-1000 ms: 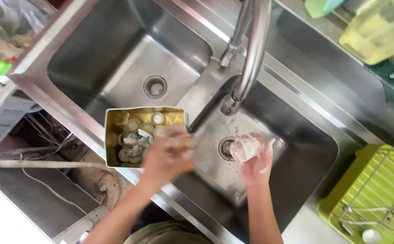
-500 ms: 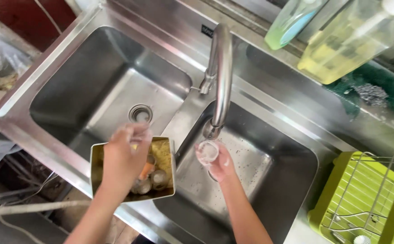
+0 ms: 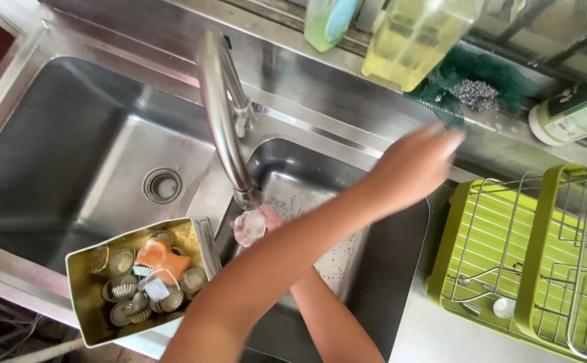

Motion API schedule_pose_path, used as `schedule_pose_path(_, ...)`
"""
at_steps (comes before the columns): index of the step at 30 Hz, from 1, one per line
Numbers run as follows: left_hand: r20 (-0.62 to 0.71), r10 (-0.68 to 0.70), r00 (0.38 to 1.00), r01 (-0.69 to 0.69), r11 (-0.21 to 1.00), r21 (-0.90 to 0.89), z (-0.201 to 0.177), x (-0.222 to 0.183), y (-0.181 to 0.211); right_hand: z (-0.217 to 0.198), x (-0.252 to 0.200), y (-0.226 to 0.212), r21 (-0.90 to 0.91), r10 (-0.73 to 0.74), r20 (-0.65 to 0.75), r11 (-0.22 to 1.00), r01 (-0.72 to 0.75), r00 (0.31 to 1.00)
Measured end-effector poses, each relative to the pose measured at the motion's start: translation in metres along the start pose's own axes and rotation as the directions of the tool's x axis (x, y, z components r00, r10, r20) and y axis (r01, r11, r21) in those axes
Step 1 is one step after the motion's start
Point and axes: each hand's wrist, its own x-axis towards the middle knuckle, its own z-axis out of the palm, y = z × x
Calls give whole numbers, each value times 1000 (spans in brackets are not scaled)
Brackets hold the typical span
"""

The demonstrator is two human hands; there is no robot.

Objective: Wash individual small baking molds with a sponge and soapy water at a sink.

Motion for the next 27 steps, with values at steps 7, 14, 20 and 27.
schedule_pose_path(7, 67, -26, 997, -21, 787, 616, 109, 139, -104, 4, -25, -2, 89, 49, -195, 995, -32, 980)
schedule_pose_path(14, -95, 58, 994, -36, 974, 226, 92, 144, -117, 24, -43, -18, 176, 43, -388, 984, 28, 921)
schedule_pose_path(20, -106, 46, 993, -20, 972, 232, 80, 139, -96, 35, -57, -42, 231, 54, -489, 970, 70, 870)
schedule_pose_path(27, 131, 33, 991, -114, 728, 676, 67, 145, -71, 21, -66, -42, 214, 40, -466, 974, 68, 884)
